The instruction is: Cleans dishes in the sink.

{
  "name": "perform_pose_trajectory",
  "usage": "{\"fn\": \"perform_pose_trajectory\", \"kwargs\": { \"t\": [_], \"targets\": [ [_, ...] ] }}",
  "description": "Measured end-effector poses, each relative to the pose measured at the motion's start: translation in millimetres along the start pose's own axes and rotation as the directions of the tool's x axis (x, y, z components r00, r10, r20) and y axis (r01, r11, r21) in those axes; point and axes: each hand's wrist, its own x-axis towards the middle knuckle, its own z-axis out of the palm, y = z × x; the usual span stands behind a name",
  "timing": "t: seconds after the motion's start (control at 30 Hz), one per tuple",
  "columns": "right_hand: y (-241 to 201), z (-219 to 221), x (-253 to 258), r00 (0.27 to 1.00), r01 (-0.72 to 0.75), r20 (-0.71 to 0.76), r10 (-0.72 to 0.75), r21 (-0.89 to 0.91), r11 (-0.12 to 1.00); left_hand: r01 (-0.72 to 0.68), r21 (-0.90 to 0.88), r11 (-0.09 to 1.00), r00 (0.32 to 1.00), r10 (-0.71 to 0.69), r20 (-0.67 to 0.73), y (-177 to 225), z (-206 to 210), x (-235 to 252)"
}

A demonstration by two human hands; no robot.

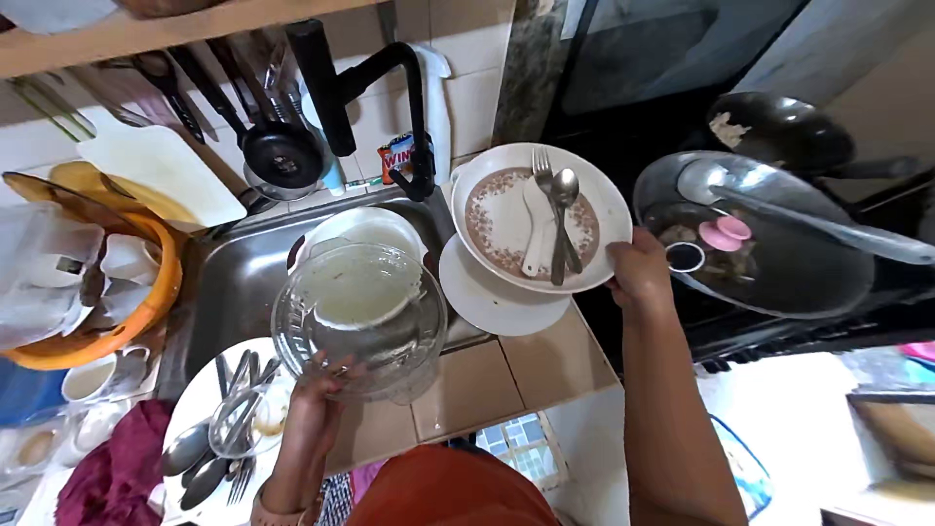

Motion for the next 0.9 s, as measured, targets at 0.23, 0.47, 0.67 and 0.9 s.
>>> {"fn": "perform_pose_trajectory", "kwargs": {
  "t": [0.23, 0.47, 0.67, 0.9],
  "targets": [
    [24.7, 12.8, -33.5, 0.996, -0.063, 0.058, 0.062, 0.011, 0.998, 0.067, -0.037, 0.997, 0.997, -0.066, 0.033, -13.4, -0.3, 2.5],
    [64.6, -0.9, -45.7, 0.998, -0.011, 0.06, 0.011, 0.004, 1.0, 0.064, 0.005, 0.998, 0.993, -0.063, -0.104, 4.8, 3.4, -6.6],
    [69.2, 6.1, -47.1, 0.995, -0.053, 0.077, 0.056, -0.041, 0.998, -0.092, -0.039, 0.995, 0.983, 0.085, -0.16, 26.8, -13.6, -17.9],
    [44.7, 89.1, -47.0, 0.957, -0.03, 0.281, 0.071, -0.148, 0.989, -0.279, -0.196, 0.94, 0.959, 0.26, -0.115, 56.5, -52.2, -41.3]
  ]
}}
